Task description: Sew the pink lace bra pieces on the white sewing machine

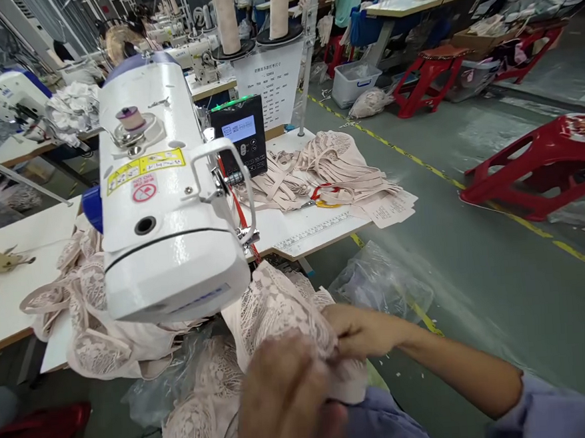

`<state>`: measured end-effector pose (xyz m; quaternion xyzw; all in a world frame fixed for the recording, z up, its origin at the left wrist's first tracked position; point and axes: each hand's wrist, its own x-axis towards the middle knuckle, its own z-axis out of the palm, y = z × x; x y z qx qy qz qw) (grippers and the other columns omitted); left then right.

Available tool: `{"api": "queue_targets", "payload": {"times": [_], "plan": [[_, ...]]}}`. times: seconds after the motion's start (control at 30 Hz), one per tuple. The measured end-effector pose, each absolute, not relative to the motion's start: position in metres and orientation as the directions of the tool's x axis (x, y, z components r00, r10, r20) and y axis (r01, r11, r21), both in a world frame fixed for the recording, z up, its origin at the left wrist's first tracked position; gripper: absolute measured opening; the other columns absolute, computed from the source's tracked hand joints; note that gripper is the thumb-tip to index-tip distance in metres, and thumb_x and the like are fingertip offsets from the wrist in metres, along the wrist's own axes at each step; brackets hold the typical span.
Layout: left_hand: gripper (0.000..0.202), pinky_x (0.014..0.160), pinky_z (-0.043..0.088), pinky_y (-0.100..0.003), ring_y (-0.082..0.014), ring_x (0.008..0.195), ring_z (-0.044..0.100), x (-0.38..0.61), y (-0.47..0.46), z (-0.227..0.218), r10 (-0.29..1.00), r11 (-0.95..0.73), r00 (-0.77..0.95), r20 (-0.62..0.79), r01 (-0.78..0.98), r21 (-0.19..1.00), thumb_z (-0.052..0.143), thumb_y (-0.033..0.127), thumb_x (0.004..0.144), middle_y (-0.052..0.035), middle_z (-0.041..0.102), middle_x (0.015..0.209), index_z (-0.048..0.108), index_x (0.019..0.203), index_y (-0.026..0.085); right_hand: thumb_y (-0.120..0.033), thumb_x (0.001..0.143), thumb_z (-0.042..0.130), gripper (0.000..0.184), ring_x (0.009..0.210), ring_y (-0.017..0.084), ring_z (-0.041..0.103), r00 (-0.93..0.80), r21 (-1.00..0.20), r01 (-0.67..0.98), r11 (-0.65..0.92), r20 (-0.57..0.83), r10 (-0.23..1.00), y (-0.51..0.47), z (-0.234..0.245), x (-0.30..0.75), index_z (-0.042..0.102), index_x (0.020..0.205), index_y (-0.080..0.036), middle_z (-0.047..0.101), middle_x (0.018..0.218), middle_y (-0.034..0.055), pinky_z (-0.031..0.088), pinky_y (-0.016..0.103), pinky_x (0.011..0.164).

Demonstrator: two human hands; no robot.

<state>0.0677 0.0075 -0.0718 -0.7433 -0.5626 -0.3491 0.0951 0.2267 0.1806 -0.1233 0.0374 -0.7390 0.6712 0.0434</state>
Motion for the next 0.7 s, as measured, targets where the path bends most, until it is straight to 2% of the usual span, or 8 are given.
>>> {"api": "queue_targets", "payload": {"times": [0.07, 0.13, 0.2, 0.3, 0.4, 0.5, 0.6, 0.7], "plan": [[0.055, 0.104, 0.045, -0.047, -0.0313, 0.122, 0.059, 0.081, 0.012, -0.073, 0.788, -0.448, 0.252, 0.562, 0.861, 0.242, 0.064, 0.042, 0.084, -0.0188, 0.067, 0.122, 0.051, 0.13, 0.014, -0.043, 0.098, 0.046, 0.041, 0.071, 0.017, 0.062, -0.974, -0.946, -0.174, 0.272, 0.124, -0.191, 0.173, -0.101, 0.222, 0.072, 0.079, -0.018, 0.071, 0.076, 0.006, 0.046, 0.026, 0.069], [0.063, 0.083, 0.054, -0.041, -0.0295, 0.095, 0.07, 0.08, 0.013, -0.08, 0.91, -0.355, 0.213, 0.355, 0.842, 0.406, 0.067, 0.051, 0.079, -0.0145, 0.074, 0.104, 0.055, 0.128, 0.013, -0.038, 0.099, 0.045, 0.034, 0.08, 0.017, 0.065, -0.957, -0.904, -0.166, 0.394, 0.051, -0.286, 0.165, -0.084, 0.218, 0.073, 0.09, -0.022, 0.074, 0.085, 0.0038, 0.045, 0.025, 0.072], [0.043, 0.06, 0.049, -0.032, -0.0236, 0.07, 0.069, 0.068, 0.012, -0.088, 0.997, -0.069, 0.068, 0.024, 0.781, 0.62, 0.066, 0.049, 0.08, -0.0072, 0.074, 0.081, 0.066, 0.109, 0.017, -0.033, 0.1, 0.045, 0.027, 0.082, 0.015, 0.066, -0.976, -0.873, -0.078, 0.481, -0.032, -0.216, 0.16, -0.075, 0.215, 0.071, 0.104, -0.026, 0.075, 0.092, 0.0016, 0.044, 0.024, 0.072], [0.025, 0.056, 0.04, -0.025, -0.0165, 0.064, 0.062, 0.045, 0.009, -0.092, 0.953, 0.277, -0.078, -0.291, 0.611, 0.742, 0.054, 0.039, 0.091, -0.0025, 0.068, 0.07, 0.065, 0.08, 0.019, -0.026, 0.098, 0.046, 0.03, 0.077, 0.017, 0.066, -0.994, -0.843, 0.105, 0.528, -0.105, 0.03, 0.159, -0.073, 0.209, 0.058, 0.126, -0.023, 0.074, 0.091, 0.0026, 0.042, 0.026, 0.068], [0.035, 0.056, 0.034, -0.022, -0.0116, 0.059, 0.053, 0.029, 0.012, -0.084, 0.955, 0.29, -0.118, -0.273, 0.569, 0.769, 0.043, 0.041, 0.097, 0.0007, 0.059, 0.065, 0.062, 0.078, 0.018, -0.025, 0.095, 0.051, 0.032, 0.074, 0.018, 0.063, -0.98, -0.835, 0.187, 0.518, -0.121, 0.159, 0.164, -0.078, 0.198, 0.055, 0.125, -0.018, 0.071, 0.083, 0.0027, 0.039, 0.026, 0.064], [0.041, 0.055, 0.031, -0.022, -0.0104, 0.057, 0.049, 0.018, 0.018, -0.072, 0.96, 0.28, -0.167, -0.224, 0.618, 0.735, 0.041, 0.043, 0.098, 0.0021, 0.053, 0.061, 0.062, 0.074, 0.018, -0.031, 0.096, 0.054, 0.02, 0.076, 0.016, 0.062, -0.984, -0.859, 0.114, 0.499, -0.028, 0.176, 0.175, -0.082, 0.18, 0.068, 0.103, -0.019, 0.071, 0.086, 0.0031, 0.039, 0.025, 0.066], [0.042, 0.052, 0.031, -0.021, -0.011, 0.054, 0.05, 0.004, 0.025, -0.065, 0.943, 0.328, -0.27, -0.194, 0.65, 0.686, 0.046, 0.046, 0.094, 0.0024, 0.054, 0.056, 0.062, 0.068, 0.018, -0.034, 0.094, 0.06, 0.02, 0.084, 0.016, 0.063, -0.973, -0.88, 0.006, 0.476, 0.104, 0.206, 0.188, -0.088, 0.161, 0.072, 0.09, -0.018, 0.072, 0.089, 0.003, 0.04, 0.025, 0.074], [0.04, 0.052, 0.035, -0.023, -0.0136, 0.052, 0.052, -0.014, 0.033, -0.066, 0.902, 0.402, -0.403, -0.158, 0.644, 0.651, 0.056, 0.049, 0.088, 0.002, 0.057, 0.053, 0.066, 0.065, 0.018, -0.038, 0.09, 0.066, 0.021, 0.083, 0.017, 0.064, -0.962, -0.873, 0.047, 0.485, 0.092, 0.259, 0.2, -0.095, 0.147, 0.073, 0.087, -0.019, 0.073, 0.087, 0.0018, 0.039, 0.026, 0.073]]}}
